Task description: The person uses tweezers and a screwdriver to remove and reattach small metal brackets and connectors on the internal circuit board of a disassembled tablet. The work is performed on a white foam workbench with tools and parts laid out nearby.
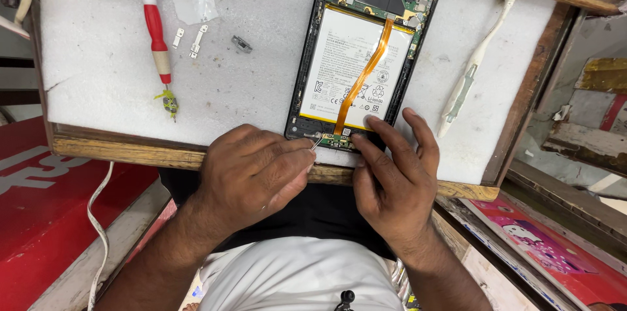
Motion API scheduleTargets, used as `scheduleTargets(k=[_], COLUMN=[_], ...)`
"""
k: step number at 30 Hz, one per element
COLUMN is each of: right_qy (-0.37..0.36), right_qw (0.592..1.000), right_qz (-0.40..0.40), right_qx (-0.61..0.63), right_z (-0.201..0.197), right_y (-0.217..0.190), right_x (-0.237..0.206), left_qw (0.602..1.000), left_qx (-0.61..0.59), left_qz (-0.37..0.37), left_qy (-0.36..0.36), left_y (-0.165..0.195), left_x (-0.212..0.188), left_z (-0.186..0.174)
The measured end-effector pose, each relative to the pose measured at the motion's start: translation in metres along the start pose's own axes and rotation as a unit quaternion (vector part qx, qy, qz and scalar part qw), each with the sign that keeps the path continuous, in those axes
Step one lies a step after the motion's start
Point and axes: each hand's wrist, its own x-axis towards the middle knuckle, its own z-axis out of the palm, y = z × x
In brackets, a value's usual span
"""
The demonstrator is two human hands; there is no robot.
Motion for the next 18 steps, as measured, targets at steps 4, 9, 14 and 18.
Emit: scheduleTargets(k=[4,9,14,18], right_qy=[0.002,0.006,0.000,-0.001], right_qw=[1.000,1.000,1.000,1.000], right_qz=[0.000,0.004,0.010,0.009], right_qx=[0.000,0.004,0.002,0.002], right_z=[-0.001,-0.001,0.000,-0.002], right_y=[0.004,0.012,0.014,0.009], right_x=[0.001,0.006,0.006,0.004], left_qw=[1.000,1.000,1.000,1.000], left_qx=[-0.006,-0.012,-0.006,-0.009], left_qz=[0.003,0.002,-0.002,-0.002], left_qy=[-0.006,-0.019,-0.018,-0.018], left_y=[0.001,-0.002,-0.002,0.000], left_x=[0.006,0.012,0.012,0.009], left_z=[0.001,0.005,0.007,0.004])
